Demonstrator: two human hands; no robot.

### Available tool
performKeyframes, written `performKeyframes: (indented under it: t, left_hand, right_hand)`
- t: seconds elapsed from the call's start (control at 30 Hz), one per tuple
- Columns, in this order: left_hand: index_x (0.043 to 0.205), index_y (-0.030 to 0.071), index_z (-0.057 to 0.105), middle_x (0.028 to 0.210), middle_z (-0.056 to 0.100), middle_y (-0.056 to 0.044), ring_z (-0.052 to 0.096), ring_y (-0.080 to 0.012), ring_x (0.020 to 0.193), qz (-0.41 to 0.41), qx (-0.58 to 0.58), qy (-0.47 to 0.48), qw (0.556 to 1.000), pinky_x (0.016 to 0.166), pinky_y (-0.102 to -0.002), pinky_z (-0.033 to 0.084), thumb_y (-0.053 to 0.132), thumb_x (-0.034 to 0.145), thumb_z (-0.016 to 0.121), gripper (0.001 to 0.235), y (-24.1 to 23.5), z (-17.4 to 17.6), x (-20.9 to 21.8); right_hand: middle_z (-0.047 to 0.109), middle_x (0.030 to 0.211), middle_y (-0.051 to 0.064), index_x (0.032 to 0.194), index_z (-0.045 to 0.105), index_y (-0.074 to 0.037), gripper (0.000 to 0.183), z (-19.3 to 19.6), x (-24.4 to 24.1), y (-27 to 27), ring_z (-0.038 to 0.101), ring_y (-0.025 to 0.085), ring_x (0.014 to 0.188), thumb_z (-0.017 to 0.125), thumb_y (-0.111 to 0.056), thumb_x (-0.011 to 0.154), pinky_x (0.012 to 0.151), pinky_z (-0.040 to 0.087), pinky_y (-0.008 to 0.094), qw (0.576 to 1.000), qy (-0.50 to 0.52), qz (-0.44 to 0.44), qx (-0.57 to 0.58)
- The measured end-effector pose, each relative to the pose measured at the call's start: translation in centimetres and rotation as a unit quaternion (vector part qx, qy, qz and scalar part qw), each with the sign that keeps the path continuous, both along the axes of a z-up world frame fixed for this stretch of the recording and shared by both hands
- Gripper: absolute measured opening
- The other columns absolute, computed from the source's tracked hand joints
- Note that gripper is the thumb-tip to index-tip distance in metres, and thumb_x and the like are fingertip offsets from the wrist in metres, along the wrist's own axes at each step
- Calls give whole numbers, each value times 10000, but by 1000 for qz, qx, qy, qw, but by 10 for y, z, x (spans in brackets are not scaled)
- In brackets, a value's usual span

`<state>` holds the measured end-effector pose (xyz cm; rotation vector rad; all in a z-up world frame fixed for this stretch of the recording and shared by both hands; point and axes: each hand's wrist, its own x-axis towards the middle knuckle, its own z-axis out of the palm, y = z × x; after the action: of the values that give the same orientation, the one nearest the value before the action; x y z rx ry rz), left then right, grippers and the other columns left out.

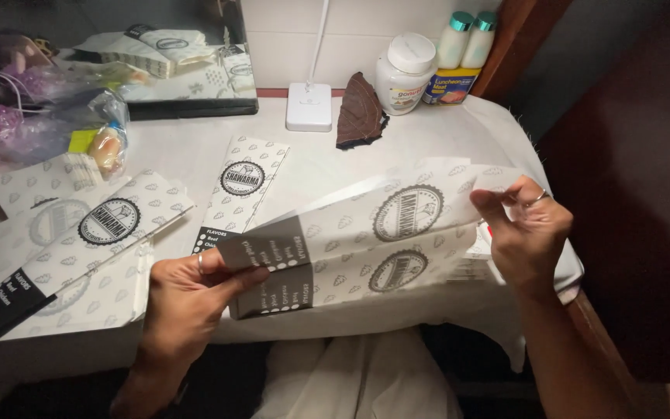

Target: Folding and gluing paper food wrappers at a workstation.

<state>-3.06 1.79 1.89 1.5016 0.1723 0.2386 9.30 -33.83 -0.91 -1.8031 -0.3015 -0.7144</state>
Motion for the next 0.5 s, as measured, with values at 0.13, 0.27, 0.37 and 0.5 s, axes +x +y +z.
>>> performKeyframes:
  t: [0.13,0.27,0.37,0.5]
  left_hand:
    - [1017,-88,801,949,816,-187,737,-193,836,67,-46,28,996,820,-312,649,-79,694,830,325,2,-15,2]
    - [1030,-101,797,980,827,-191,755,-212,877,23,-51,5,998,844,-325,649,-106,718,804,312,7,-19,-3]
    - [1033,-54,751,1000,829,-159,780,-195,927,-45,18,-96,994,874,-311,647,-61,760,790,276,10,-13,-5]
    - [1063,47,814,987,853,-69,800,-123,825,-37,189,-97,976,691,-231,665,94,773,833,294,6,-3,-3]
  right_hand:
    - [641,823,59,781,614,21,311,19,-6,14,636,138,819,872,-84,921,743,502,255,1000,-4,-8,-1]
    - [712,972,137,984,659,-35,67,39,-18,17,703,237,954,725,-35,989,905,584,327,986,-98,134,-29]
    - [692,936,130,975,666,-30,67,32,-22,11,669,196,896,732,-32,969,855,545,280,985,-82,148,-28]
    - [711,956,117,960,672,-35,109,33,-29,4,693,213,915,637,63,926,867,568,300,985,-80,146,-39]
